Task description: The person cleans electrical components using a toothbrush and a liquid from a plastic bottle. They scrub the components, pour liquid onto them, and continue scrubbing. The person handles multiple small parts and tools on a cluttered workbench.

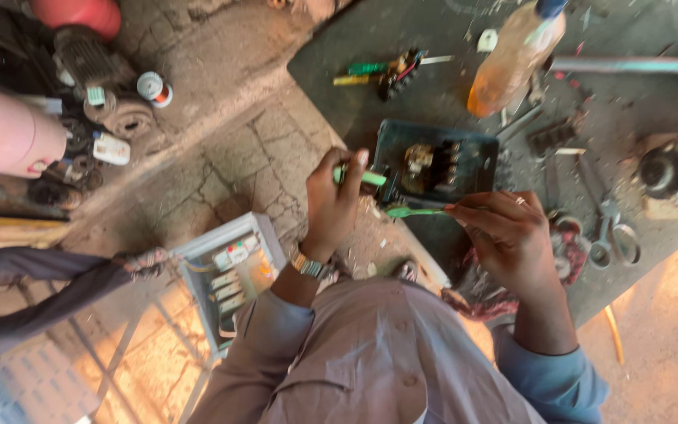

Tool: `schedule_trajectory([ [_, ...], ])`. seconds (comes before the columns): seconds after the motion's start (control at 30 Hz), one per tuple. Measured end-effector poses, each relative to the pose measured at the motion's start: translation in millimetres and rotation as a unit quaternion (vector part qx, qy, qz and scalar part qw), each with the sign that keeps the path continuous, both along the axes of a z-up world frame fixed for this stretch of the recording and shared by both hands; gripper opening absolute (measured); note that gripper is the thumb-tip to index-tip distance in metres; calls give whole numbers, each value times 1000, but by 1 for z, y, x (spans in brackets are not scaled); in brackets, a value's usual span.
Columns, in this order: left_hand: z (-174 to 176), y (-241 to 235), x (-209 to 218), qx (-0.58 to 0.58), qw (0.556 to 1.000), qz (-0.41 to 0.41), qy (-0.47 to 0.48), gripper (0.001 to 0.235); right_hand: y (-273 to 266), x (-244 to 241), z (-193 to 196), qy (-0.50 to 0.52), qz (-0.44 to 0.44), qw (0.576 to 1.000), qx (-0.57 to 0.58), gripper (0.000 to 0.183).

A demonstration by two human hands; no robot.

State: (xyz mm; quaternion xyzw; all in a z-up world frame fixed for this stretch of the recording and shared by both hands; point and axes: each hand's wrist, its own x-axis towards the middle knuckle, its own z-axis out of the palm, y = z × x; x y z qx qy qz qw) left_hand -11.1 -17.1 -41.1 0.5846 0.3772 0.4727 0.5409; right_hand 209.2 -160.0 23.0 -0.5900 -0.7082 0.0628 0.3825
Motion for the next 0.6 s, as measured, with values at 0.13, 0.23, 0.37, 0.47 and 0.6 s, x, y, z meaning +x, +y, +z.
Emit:
schedule_trajectory([
  [0.13,-14,-2,1,-115,987,-17,-113,31,5,10,-1,108,-41,993,4,24],
  [0.23,-25,-8,4,-201,963,-31,-175,31,3,1,-10,114,-117,983,-80,28],
  [0.37,-27,-19,11,-264,932,-106,-226,33,7,-28,-41,280,-44,958,-50,33],
  [0.47,-21,-29,16,-268,922,-152,-236,38,10,-41,-63,460,-75,879,-100,37],
  [0.6,-18,-27,16,-222,924,-217,-225,44,11,-39,-74,460,-100,879,-72,37],
])
